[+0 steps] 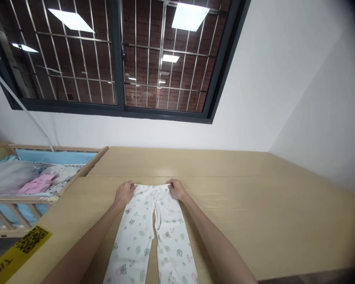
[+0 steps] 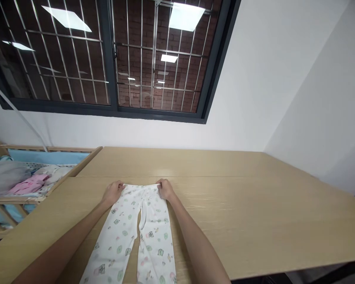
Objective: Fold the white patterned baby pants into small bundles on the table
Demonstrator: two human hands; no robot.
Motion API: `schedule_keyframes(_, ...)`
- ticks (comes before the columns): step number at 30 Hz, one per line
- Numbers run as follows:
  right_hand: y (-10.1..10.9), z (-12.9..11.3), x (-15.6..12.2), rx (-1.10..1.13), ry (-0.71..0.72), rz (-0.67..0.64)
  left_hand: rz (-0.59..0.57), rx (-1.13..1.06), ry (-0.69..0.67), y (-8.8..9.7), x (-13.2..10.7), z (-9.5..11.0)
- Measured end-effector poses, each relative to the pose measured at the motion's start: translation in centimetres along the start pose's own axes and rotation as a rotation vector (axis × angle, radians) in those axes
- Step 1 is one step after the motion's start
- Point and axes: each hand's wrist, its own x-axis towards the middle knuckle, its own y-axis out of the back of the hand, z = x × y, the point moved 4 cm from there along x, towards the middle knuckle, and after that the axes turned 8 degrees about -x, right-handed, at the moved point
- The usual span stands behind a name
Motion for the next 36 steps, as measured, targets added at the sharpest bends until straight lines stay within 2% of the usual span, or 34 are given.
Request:
schedule_keyframes(9, -1.1, 1.4, 2.9, 0.048, -0.102, 0.032, 0.026, 0.086, 0.05, 0.3, 2.0, 0.7)
schedule_keyframes(19, -2.1, 2.3, 5.1, 0.134, -0.161, 0.021, 0.01, 0.151, 0.11, 0.9, 2.5, 1.8)
schedule_keyframes(23, -1.7, 2.5, 5.3, 0.181, -0.163, 0.018, 0.074, 0.203, 0.131, 1.7, 1.3, 4.1)
schedule_keyframes(26, -1.5, 2.6, 5.5, 0.218, -0.15, 0.001, 0.09, 0.207, 0.036, 1.8, -0.8, 7.5)
schedule_keyframes(28, -1.5, 2.8, 5.6, 0.235, -0.149, -0.011, 0.008, 0.174, -0.097, 1.2, -2.9, 10.4)
schedule_keyframes(31, -1.6, 3.1, 6.0, 0.25, -0.152, -0.021, -0.22, 0.097, -0.299, -0.6, -7.3, 14.5)
schedule_keyframes(36, -1.6, 3.2, 6.2, 0.25, -0.162, -0.008, -0.663, -0.002, -0.492, -4.3, -16.0, 18.7)
